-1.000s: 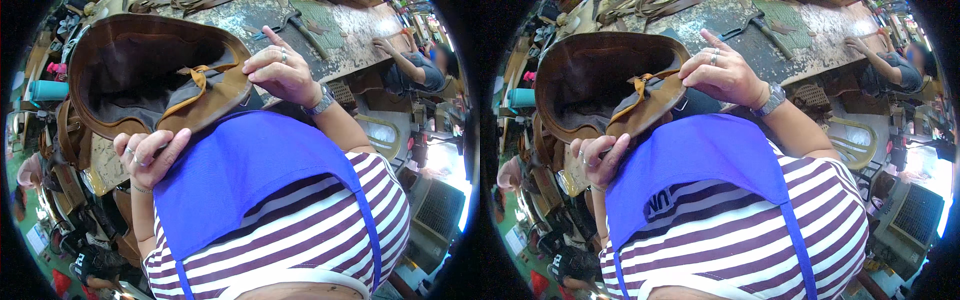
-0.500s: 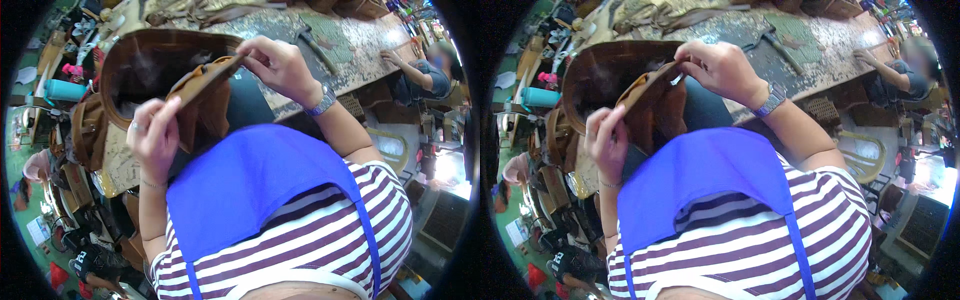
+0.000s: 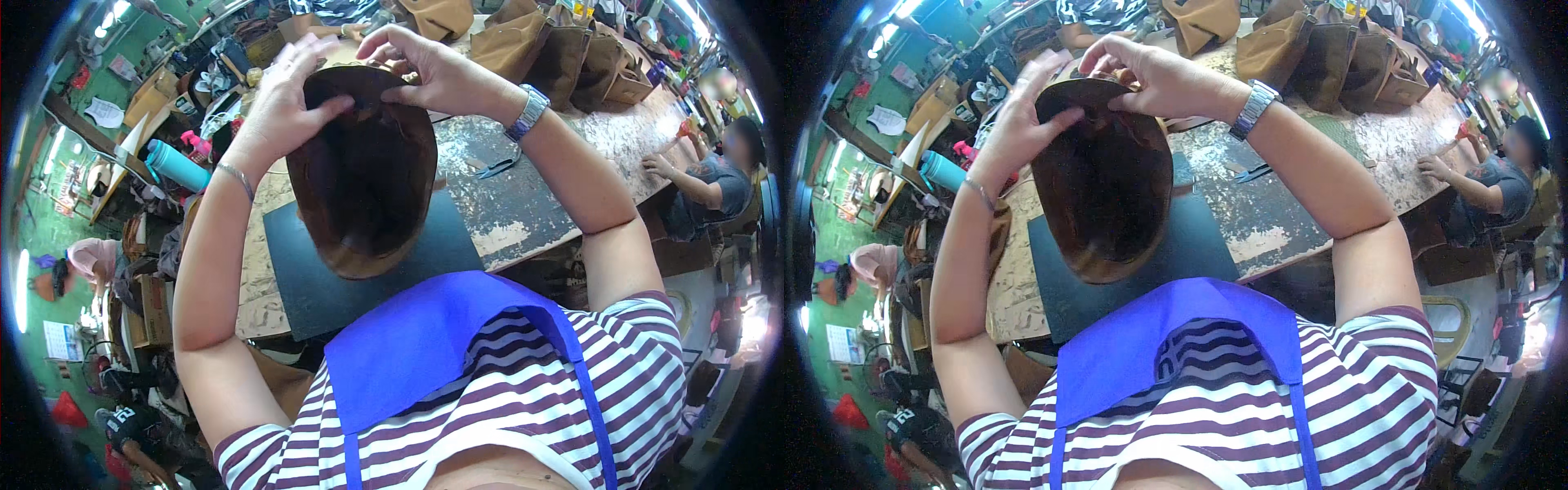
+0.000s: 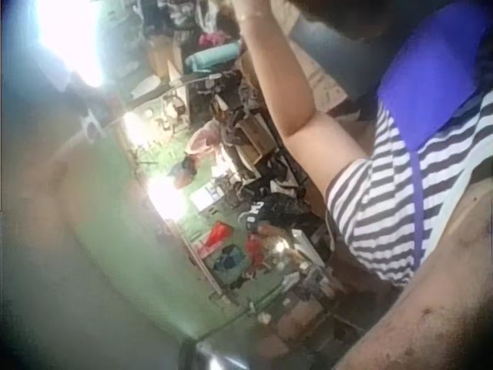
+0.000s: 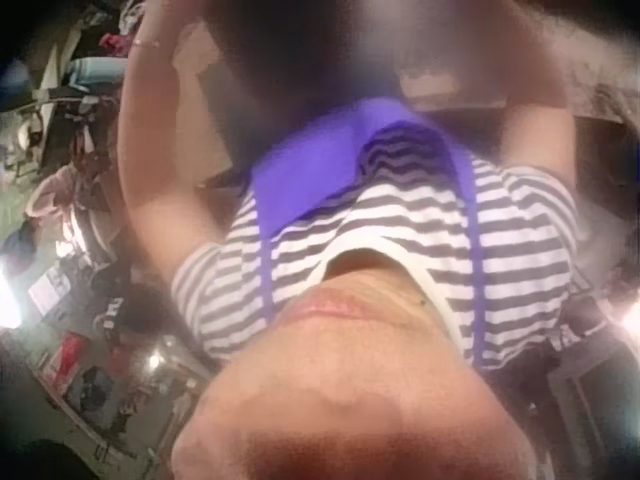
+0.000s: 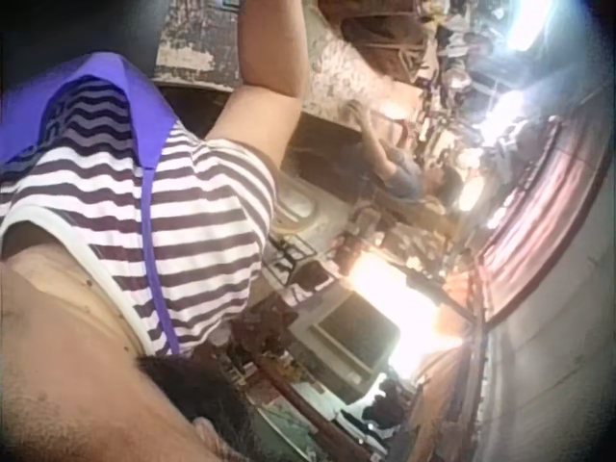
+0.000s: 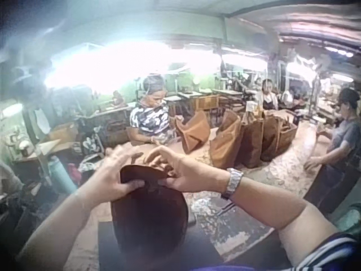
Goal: Hammering and aligning leather components for bag assembly.
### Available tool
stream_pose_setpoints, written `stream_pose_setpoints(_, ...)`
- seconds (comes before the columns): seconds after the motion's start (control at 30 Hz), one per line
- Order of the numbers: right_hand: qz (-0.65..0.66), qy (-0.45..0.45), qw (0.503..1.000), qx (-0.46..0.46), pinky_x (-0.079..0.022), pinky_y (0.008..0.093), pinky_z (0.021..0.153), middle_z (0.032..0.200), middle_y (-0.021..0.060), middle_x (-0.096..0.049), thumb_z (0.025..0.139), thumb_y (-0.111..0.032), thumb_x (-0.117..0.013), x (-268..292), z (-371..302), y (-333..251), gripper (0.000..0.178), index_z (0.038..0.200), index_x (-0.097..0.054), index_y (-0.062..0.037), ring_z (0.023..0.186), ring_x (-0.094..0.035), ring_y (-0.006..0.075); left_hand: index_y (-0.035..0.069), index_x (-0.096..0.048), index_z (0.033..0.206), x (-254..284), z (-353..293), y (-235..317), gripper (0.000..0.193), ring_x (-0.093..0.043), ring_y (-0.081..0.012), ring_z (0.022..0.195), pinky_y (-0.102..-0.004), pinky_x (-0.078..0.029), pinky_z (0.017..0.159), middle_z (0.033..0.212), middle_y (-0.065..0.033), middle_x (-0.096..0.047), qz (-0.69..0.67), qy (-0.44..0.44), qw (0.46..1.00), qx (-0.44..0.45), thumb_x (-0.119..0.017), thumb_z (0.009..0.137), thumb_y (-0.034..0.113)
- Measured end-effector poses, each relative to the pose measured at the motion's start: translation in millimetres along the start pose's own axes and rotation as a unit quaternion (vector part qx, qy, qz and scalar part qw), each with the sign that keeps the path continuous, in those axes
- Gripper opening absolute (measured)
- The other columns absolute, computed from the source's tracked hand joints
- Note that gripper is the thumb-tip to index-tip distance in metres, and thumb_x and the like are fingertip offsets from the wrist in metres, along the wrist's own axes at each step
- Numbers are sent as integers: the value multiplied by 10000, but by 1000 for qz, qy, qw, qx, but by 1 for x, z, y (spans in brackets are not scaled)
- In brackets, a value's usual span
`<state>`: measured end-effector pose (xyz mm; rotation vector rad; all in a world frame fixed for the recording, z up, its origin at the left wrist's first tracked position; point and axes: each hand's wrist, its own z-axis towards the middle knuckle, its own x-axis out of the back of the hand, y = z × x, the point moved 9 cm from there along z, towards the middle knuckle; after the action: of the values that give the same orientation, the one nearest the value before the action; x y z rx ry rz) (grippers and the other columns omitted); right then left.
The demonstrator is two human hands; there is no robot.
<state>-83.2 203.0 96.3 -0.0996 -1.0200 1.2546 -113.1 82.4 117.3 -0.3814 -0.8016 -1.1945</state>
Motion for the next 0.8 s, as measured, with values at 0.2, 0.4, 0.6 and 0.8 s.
stream_pose_setpoints(0.2,64,27,984,-166,-467,221,787,899,3,-618,854,-171,-655,2,-9,53,275,1084,-588,-36,854,-565,62,-30,-582,1059,-33,-28,-42,239,-534,-38,810,-205,-458,745,935,1,-627,-409,-140,855,287,-536,933,168)
stream_pose_setpoints(0.4,274,-11,938,-213,-448,190,711,871,-34,-628,898,-243,-603,-39,-27,55,246,988,-649,-18,783,-526,8,2,-575,1104,-42,-80,-42,267,-591,-53,809,-210,-496,719,954,-16,-642,-515,-158,744,396,-522,941,207)
stream_pose_setpoints(0.6,167,-44,961,-215,-461,209,692,814,-22,-641,882,-252,-625,-79,-37,59,262,981,-654,-11,742,-542,30,-16,-592,1057,-39,-89,-30,219,-568,-66,821,-208,-464,759,920,-21,-631,-421,-67,836,346,-518,941,154)
stream_pose_setpoints(0.8,248,-65,933,-252,-463,199,676,815,-19,-645,883,-265,-622,-98,-43,71,269,969,-655,-12,734,-546,20,-30,-617,1037,-63,-113,-48,281,-599,-74,780,-217,-491,707,912,-36,-650,-469,-142,753,438,-494,955,209)
